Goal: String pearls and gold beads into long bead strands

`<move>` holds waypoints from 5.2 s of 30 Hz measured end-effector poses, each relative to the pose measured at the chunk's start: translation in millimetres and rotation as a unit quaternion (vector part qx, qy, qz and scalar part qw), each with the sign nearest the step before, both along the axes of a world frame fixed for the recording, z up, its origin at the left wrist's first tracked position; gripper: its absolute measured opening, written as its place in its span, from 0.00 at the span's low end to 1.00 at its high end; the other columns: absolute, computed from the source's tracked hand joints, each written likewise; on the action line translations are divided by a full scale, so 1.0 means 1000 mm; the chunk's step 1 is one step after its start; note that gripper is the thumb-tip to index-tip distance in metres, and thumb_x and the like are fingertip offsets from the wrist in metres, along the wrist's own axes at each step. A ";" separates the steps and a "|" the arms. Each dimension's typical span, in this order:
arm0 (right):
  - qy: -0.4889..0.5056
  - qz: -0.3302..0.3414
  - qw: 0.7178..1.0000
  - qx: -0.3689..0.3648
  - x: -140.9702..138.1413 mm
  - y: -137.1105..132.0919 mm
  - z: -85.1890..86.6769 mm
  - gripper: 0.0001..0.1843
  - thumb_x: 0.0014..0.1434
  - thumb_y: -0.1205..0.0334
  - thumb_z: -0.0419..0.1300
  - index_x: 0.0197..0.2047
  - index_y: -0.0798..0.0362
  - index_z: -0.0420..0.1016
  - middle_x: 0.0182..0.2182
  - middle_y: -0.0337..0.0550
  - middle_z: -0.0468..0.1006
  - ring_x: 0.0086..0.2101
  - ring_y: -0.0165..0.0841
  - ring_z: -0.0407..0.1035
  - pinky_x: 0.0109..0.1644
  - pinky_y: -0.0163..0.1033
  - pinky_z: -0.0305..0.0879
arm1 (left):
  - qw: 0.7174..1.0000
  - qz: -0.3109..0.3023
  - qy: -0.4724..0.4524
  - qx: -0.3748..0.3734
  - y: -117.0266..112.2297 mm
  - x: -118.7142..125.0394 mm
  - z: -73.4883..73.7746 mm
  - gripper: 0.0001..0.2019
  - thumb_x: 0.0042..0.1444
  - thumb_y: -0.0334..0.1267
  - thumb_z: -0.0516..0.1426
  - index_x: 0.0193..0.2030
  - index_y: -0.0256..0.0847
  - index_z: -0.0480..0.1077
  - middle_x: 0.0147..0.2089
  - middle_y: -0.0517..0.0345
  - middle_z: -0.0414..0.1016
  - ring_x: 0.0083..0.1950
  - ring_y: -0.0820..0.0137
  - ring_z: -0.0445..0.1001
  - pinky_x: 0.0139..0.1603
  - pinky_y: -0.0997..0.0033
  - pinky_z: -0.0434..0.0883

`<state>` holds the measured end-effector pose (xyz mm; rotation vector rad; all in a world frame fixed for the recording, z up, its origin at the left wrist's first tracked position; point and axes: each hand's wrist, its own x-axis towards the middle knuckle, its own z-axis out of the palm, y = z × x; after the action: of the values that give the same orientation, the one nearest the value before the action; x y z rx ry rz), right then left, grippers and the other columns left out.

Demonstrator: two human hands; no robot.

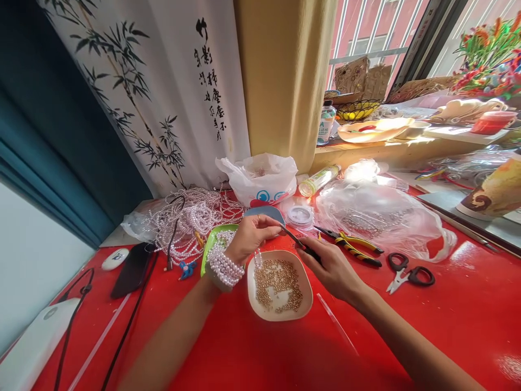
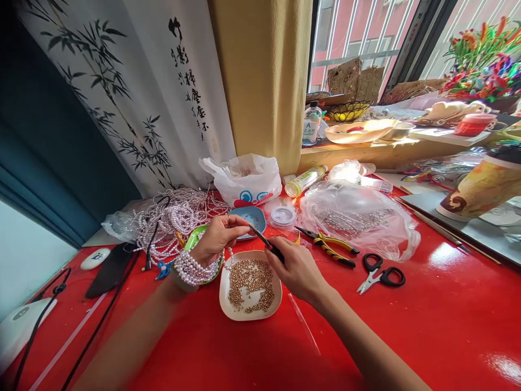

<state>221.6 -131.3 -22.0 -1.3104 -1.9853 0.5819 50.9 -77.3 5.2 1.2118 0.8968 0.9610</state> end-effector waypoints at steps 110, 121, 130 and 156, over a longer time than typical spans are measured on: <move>0.165 0.037 0.975 -0.142 0.013 -0.003 0.017 0.15 0.53 0.54 0.51 0.28 0.57 0.68 0.19 0.36 0.60 0.21 0.24 0.52 0.22 0.31 0.47 | 0.953 0.096 0.122 0.260 -0.008 0.004 -0.008 0.07 0.46 0.35 0.56 0.29 0.36 0.75 0.30 0.56 0.76 0.31 0.70 0.73 0.33 0.73 0.72; 0.129 0.054 0.984 -0.107 0.015 -0.004 0.015 0.15 0.56 0.55 0.49 0.30 0.57 0.70 0.21 0.37 0.65 0.21 0.24 0.56 0.22 0.30 0.53 | 0.960 0.090 0.110 0.241 -0.012 0.004 -0.004 0.07 0.46 0.35 0.57 0.31 0.36 0.74 0.31 0.54 0.77 0.32 0.70 0.74 0.34 0.73 0.72; 0.093 0.016 0.994 -0.057 0.015 -0.007 0.015 0.17 0.55 0.55 0.51 0.43 0.55 0.70 0.36 0.46 0.74 0.36 0.35 0.68 0.36 0.37 0.65 | 0.854 0.107 0.164 0.482 -0.008 -0.003 -0.001 0.06 0.47 0.30 0.57 0.33 0.37 0.74 0.32 0.54 0.77 0.32 0.72 0.73 0.38 0.70 0.71; 0.167 -0.029 0.973 -0.155 0.017 0.006 0.006 0.15 0.54 0.52 0.50 0.34 0.54 0.67 0.25 0.39 0.69 0.25 0.28 0.62 0.28 0.32 0.62 | 0.912 -0.004 0.301 0.278 0.001 0.004 -0.019 0.05 0.45 0.35 0.57 0.29 0.39 0.75 0.28 0.57 0.77 0.29 0.71 0.73 0.32 0.73 0.70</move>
<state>238.2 -124.9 -15.7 -1.3422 -1.6204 1.0446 54.7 -76.1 -13.6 2.0709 1.1268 0.8702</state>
